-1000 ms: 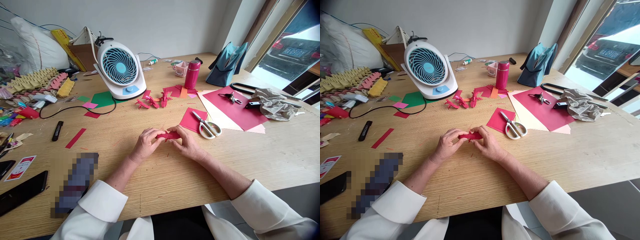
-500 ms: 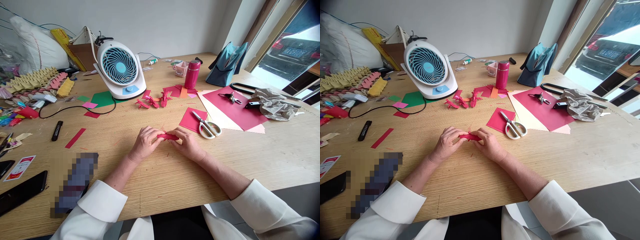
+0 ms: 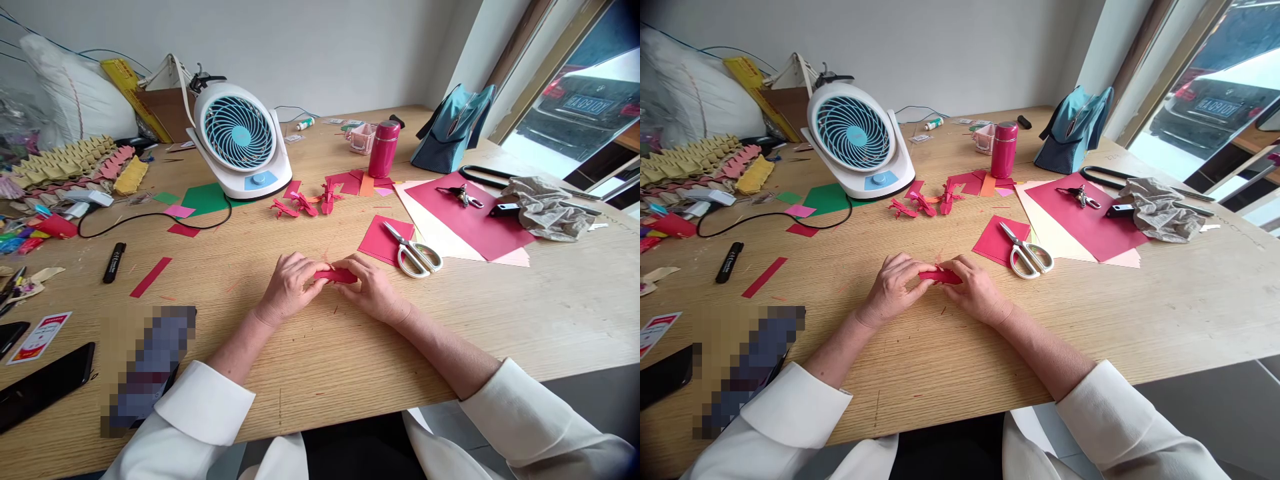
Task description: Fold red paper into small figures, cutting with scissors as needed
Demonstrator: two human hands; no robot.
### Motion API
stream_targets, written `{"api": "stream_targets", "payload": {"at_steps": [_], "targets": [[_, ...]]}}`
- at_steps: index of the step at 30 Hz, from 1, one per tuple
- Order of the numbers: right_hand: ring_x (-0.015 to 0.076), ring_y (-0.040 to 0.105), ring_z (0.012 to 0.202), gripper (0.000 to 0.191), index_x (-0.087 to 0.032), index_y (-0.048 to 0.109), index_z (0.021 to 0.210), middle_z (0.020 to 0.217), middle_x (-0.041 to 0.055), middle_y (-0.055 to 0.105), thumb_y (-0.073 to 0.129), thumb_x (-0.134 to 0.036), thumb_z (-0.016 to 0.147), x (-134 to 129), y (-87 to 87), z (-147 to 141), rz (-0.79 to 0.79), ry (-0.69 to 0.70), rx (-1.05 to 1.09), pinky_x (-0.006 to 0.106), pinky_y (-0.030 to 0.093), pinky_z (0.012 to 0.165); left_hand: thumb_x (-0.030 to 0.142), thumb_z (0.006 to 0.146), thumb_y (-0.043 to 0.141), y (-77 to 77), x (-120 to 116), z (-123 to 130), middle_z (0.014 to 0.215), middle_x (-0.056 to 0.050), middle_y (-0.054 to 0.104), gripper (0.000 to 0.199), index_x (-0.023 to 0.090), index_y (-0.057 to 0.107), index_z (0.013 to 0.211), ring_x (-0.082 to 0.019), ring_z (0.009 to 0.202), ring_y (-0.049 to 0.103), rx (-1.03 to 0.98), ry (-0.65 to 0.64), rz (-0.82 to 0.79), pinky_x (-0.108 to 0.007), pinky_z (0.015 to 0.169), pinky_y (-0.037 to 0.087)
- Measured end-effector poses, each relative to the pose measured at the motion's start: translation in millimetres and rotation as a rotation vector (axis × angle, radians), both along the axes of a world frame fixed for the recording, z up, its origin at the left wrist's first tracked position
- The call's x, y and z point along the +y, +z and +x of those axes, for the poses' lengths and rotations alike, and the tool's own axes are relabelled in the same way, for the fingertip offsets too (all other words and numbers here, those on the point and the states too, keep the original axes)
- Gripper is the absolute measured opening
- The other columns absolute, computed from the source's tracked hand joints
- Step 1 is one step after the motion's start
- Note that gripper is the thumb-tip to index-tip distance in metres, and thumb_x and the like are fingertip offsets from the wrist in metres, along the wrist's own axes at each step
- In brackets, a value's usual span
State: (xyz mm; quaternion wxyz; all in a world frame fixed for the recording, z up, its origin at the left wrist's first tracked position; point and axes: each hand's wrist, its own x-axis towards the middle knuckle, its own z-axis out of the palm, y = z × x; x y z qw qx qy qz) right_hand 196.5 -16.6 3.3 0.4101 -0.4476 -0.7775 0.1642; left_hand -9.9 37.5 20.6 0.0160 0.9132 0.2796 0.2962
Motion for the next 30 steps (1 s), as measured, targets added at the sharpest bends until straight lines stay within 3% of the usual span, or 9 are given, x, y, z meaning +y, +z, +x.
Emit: {"api": "stream_targets", "payload": {"at_steps": [7,16,19,24,30], "targets": [[0.0198,0.062,0.087,0.019,-0.021,0.064,0.106,0.097,0.0072,0.064,0.063,-0.019,0.087,1,-1.0,-1,-0.004,-0.076,-0.143,0.033,0.05,0.078,0.023,0.088,0.06,0.5,-3,1,0.093,-0.002,0.074,0.014,0.024,0.067,0.1,-0.023,0.086,0.058,0.045,0.018,0.03,-0.041,0.08,0.038],[0.0253,0.059,0.096,0.024,-0.022,0.069,0.099,0.099,0.009,0.064,0.076,-0.033,0.08,2,-10.7,-3,-0.052,-0.201,-0.272,0.044,0.045,0.092,0.031,0.087,0.064,-4.0,0,-3,0.109,-0.005,0.071,0.037,0.023,0.058,0.123,-0.024,0.1,0.059,-0.095,0.039,-0.051,-0.042,0.094,0.041],[0.0241,0.061,0.094,0.031,-0.021,0.069,0.105,0.101,0.0094,0.064,0.075,-0.038,0.081,2,-7.2,1,-0.09,-0.176,-0.2,0.041,0.048,0.087,0.033,0.089,0.062,-3.0,3,-5,0.107,-0.006,0.071,0.035,0.022,0.058,0.122,-0.024,0.099,0.06,-0.172,0.076,-0.06,-0.041,0.094,0.043],[0.0193,0.064,0.088,0.013,-0.021,0.068,0.099,0.098,0.0069,0.065,0.059,-0.029,0.093,4,0.7,7,-0.117,-0.232,0.016,0.034,0.052,0.079,0.033,0.093,0.055,-2.7,7,-9,0.1,-0.006,0.072,0.024,0.021,0.06,0.113,-0.023,0.096,0.061,-0.273,0.15,-0.083,-0.04,0.091,0.046],[0.0231,0.062,0.091,0.017,-0.02,0.069,0.101,0.097,0.0089,0.064,0.068,-0.028,0.086,3,0.6,4,-0.053,-0.207,-0.167,0.039,0.051,0.084,0.03,0.093,0.055,-10.3,13,-13,0.098,-0.005,0.071,0.02,0.02,0.062,0.109,-0.021,0.098,0.062,-0.347,0.202,-0.112,-0.038,0.093,0.048]]}}
